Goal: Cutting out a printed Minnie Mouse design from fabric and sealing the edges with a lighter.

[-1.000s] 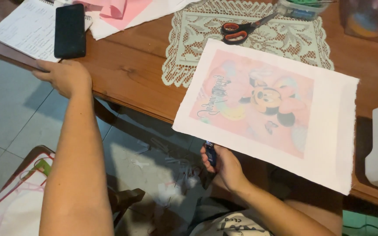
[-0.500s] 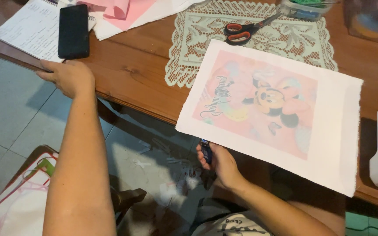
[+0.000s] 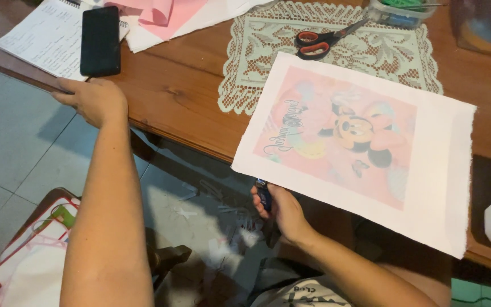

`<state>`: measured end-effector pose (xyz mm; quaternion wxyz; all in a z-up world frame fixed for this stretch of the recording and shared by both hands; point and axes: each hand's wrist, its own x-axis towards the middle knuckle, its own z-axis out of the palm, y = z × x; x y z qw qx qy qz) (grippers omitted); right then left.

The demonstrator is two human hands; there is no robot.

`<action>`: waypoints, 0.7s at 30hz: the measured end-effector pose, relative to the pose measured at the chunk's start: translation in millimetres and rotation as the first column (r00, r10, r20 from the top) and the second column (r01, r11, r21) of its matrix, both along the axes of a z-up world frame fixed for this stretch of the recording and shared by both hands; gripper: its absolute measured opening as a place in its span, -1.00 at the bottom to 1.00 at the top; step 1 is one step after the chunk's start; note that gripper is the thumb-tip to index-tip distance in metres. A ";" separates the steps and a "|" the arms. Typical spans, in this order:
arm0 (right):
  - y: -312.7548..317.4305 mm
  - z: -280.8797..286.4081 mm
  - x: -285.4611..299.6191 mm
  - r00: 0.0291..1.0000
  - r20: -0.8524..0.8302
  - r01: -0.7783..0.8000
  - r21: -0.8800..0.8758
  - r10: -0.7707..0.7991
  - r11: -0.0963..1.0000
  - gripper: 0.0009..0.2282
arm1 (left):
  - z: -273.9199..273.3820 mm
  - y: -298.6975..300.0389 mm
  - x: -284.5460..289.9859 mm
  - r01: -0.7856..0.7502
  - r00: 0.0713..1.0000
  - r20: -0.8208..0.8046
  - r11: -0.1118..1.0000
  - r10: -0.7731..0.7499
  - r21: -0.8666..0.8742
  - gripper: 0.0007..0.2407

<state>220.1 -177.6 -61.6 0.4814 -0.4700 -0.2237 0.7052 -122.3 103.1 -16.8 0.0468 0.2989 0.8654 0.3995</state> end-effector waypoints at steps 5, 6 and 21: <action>3.2 -3.3 -2.7 0.999 -0.042 0.010 -0.040 -0.012 0.999 -0.65 | 4.7 -3.7 2.2 0.015 1.000 0.019 1.000 -0.015 0.021 -0.52; 3.5 -4.7 -2.8 0.999 -0.041 0.009 -0.040 -0.011 0.999 -0.65 | 1.5 -1.5 0.5 0.014 1.000 0.020 1.000 -0.014 0.021 -0.52; 10.9 -1.8 -11.6 0.997 0.028 -0.071 -0.028 0.072 0.997 -0.63 | -0.9 1.2 -0.4 0.007 1.000 0.011 1.000 -0.007 0.024 -0.51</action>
